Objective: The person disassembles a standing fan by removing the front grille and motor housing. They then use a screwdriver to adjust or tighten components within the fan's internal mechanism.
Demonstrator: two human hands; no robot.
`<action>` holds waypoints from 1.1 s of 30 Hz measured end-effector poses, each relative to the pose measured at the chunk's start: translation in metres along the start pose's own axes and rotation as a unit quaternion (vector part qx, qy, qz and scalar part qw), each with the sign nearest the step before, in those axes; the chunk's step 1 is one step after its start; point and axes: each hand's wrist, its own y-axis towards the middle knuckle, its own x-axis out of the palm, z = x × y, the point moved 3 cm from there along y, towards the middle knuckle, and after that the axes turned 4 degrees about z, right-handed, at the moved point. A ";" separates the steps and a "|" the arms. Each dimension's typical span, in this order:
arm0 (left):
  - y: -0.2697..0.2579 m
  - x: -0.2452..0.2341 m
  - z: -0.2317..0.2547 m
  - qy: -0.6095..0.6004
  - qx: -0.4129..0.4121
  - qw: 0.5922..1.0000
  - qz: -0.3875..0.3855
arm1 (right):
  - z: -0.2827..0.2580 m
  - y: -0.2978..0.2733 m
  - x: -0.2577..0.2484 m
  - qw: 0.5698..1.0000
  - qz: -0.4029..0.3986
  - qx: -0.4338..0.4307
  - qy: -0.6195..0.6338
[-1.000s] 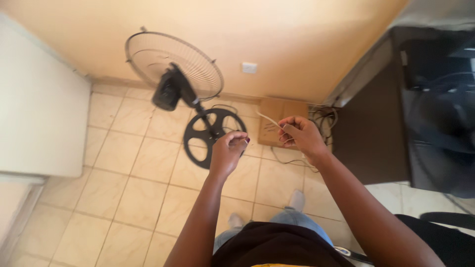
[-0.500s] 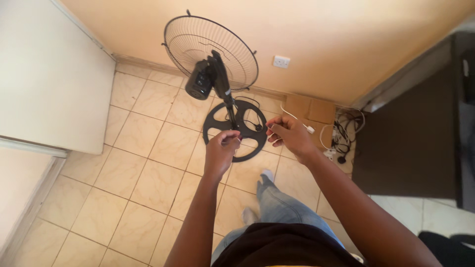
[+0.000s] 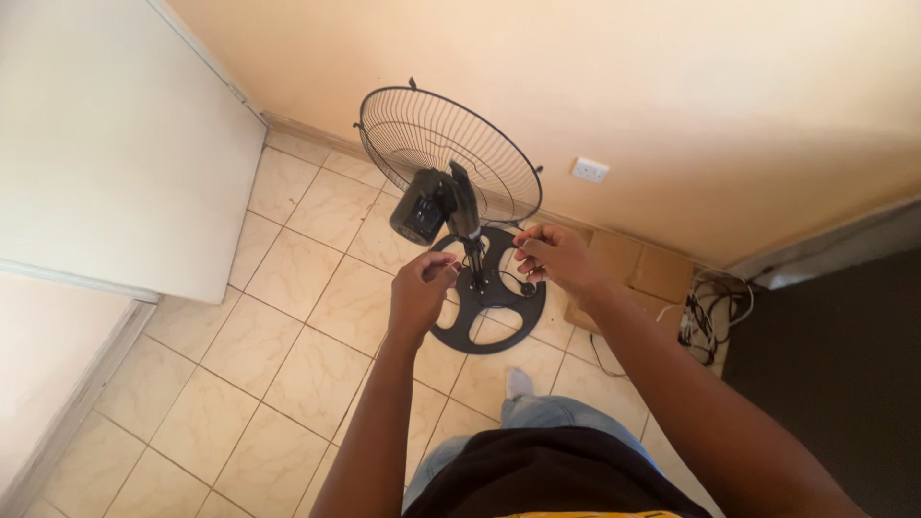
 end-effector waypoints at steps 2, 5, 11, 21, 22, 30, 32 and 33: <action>0.020 0.005 0.001 0.008 -0.004 1.000 0.014 | -0.003 0.022 0.003 1.000 0.007 0.015 -0.003; 0.048 0.012 0.001 0.028 0.025 0.999 0.037 | -0.003 0.049 0.007 1.000 -0.001 0.026 -0.010; 0.109 0.017 -0.005 0.103 0.082 0.988 0.076 | -0.003 0.090 0.023 0.999 0.004 0.043 -0.003; 0.216 0.014 -0.017 0.157 0.243 0.954 -0.078 | 0.004 0.141 0.052 0.992 0.100 0.062 0.054; 0.224 0.014 -0.016 0.169 0.249 0.948 -0.107 | 0.006 0.144 0.054 0.988 0.115 0.070 0.073; 0.250 0.015 -0.001 0.196 0.257 0.905 -0.277 | 0.043 0.160 0.076 0.959 0.225 0.106 0.134; 0.252 0.021 0.000 0.179 0.290 0.891 -0.299 | 0.056 0.162 0.076 0.955 0.236 0.097 0.152; 0.252 0.024 0.000 0.170 0.305 0.885 -0.308 | 0.063 0.161 0.077 0.953 0.241 0.093 0.160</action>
